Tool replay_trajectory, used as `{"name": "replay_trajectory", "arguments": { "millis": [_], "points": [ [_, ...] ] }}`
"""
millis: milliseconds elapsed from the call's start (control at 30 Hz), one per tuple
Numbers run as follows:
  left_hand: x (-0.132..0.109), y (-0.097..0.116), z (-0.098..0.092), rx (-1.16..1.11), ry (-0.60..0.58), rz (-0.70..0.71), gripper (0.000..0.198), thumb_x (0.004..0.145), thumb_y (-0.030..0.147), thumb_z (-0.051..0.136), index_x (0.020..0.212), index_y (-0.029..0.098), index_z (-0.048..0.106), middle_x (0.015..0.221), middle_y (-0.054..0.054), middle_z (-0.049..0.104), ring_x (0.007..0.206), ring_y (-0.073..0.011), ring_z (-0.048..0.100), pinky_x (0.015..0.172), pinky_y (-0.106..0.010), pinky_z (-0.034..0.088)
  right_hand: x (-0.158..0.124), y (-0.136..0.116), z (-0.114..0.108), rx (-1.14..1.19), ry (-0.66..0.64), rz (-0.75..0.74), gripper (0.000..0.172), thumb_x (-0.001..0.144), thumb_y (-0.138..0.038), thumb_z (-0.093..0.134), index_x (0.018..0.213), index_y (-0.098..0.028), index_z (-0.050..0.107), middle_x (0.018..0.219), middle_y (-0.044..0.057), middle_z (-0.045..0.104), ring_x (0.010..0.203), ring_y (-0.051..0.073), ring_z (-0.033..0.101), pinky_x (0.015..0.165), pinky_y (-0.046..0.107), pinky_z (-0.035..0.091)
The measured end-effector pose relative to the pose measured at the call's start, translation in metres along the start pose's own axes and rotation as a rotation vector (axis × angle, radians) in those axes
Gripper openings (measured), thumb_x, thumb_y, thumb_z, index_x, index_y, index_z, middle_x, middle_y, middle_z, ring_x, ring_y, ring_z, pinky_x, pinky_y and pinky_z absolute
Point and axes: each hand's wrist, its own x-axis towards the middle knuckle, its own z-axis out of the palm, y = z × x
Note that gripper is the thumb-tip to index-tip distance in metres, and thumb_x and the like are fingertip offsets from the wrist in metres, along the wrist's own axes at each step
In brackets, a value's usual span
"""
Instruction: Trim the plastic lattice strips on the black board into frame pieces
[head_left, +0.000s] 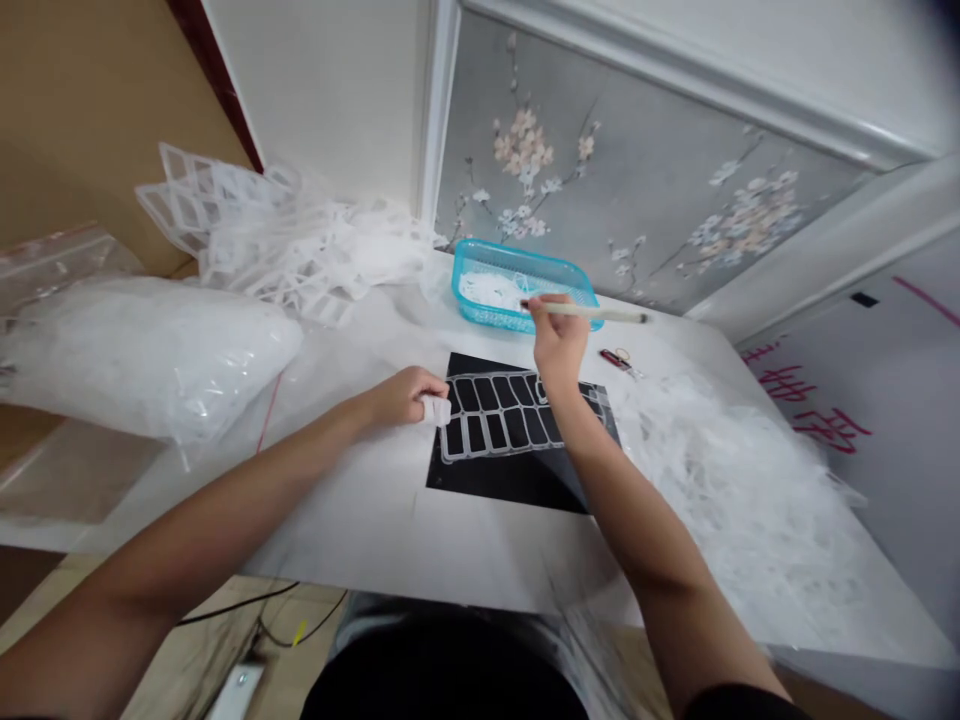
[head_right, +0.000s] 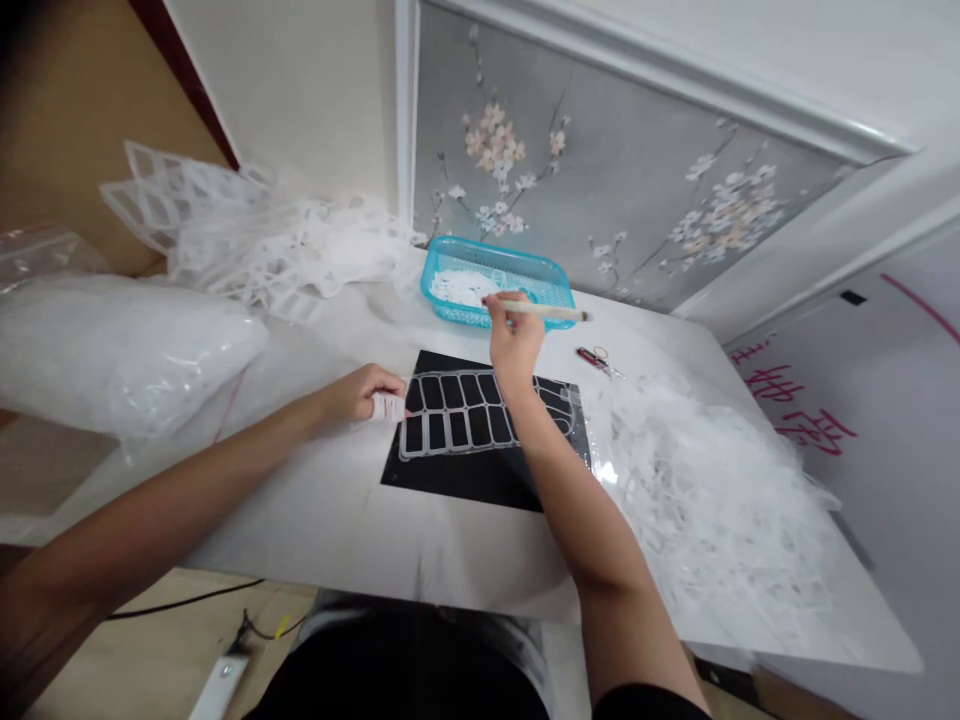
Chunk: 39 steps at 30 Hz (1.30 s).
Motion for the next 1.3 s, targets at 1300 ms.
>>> {"name": "replay_trajectory", "arguments": {
  "millis": [1300],
  "points": [
    [-0.014,0.031,0.055,0.276,-0.102,0.509,0.025,0.075,0.017,0.050,0.099,0.019,0.054,0.100,-0.010,0.065,0.097,-0.0234,0.067,0.078,-0.035,0.055,-0.122,-0.001,-0.064,0.171,-0.459,0.370,0.013,0.080,-0.035,0.076,0.081,-0.023,0.075,0.078,0.001,0.071,0.071,0.016,0.060,0.071,0.034,0.046]
  ]
}}
